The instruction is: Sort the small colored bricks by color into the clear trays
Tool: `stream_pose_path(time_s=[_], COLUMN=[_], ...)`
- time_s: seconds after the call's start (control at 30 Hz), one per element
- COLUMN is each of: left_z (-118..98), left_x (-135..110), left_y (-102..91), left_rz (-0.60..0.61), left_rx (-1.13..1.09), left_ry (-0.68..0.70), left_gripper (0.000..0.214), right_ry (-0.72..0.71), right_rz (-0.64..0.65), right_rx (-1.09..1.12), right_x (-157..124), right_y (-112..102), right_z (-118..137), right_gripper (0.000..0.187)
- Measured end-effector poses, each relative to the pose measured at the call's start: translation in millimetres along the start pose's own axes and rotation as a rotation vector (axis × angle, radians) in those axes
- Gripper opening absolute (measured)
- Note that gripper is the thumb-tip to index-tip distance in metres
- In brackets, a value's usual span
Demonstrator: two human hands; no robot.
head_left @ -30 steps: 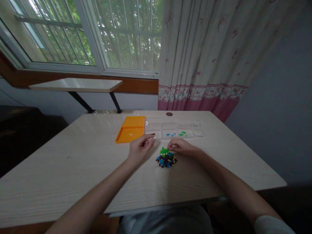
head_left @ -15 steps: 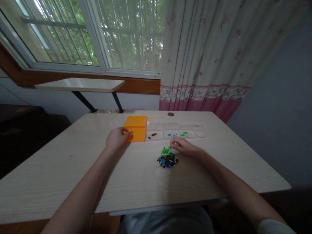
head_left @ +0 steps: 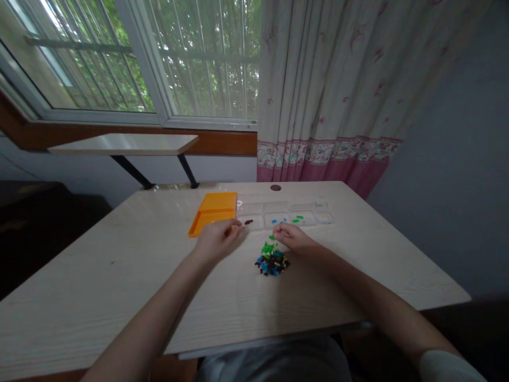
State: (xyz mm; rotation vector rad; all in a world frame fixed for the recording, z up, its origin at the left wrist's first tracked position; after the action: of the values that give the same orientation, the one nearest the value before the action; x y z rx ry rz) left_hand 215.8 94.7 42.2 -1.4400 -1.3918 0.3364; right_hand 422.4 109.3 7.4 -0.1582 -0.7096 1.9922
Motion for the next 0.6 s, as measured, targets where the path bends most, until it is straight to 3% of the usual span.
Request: stream_pose_path(time_s=[0.1,0.17,0.3,0.5,0.6], left_z=[-41,-55,-62,-65,-63], left_x=[-8,-11,-14,-16,-14], left_y=[13.7,18.2,22.9,23.5,24.3], left_rz=[0.000,-0.042,-0.060,-0.056,-0.039], left_rx=[0.010,0.027,0.008,-0.019,-0.067], left_ry=[0.291,0.378,0.413,0.416,0.386], left_gripper=[0.025,0.023,0.018,0.018,0.018], right_ry=[0.128,0.172,0.203,0.206,0.189], right_rz=[0.084,0.140,0.184,0.223,0.166], right_rx=[0.287,0.406,0.520,0.512,0.451], right_x=[0,-1,-4,-5,-4], right_y=[14,21,25,28,26], right_z=[1,4,5,7,6], right_gripper=[0.039,0.042,0.042,0.044,0.041])
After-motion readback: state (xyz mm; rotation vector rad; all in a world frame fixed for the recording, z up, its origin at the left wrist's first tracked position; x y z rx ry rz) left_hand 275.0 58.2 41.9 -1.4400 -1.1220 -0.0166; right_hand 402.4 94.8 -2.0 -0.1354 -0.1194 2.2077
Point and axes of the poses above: each hand's wrist, its own x-axis towards the middle knuckle, its own y-axis out of the palm, z = x × y, the point moved 6 cm from there along x, towards the middle knuckle, and after that the axes turned 4 degrees about -x, right-handed, at the moved point
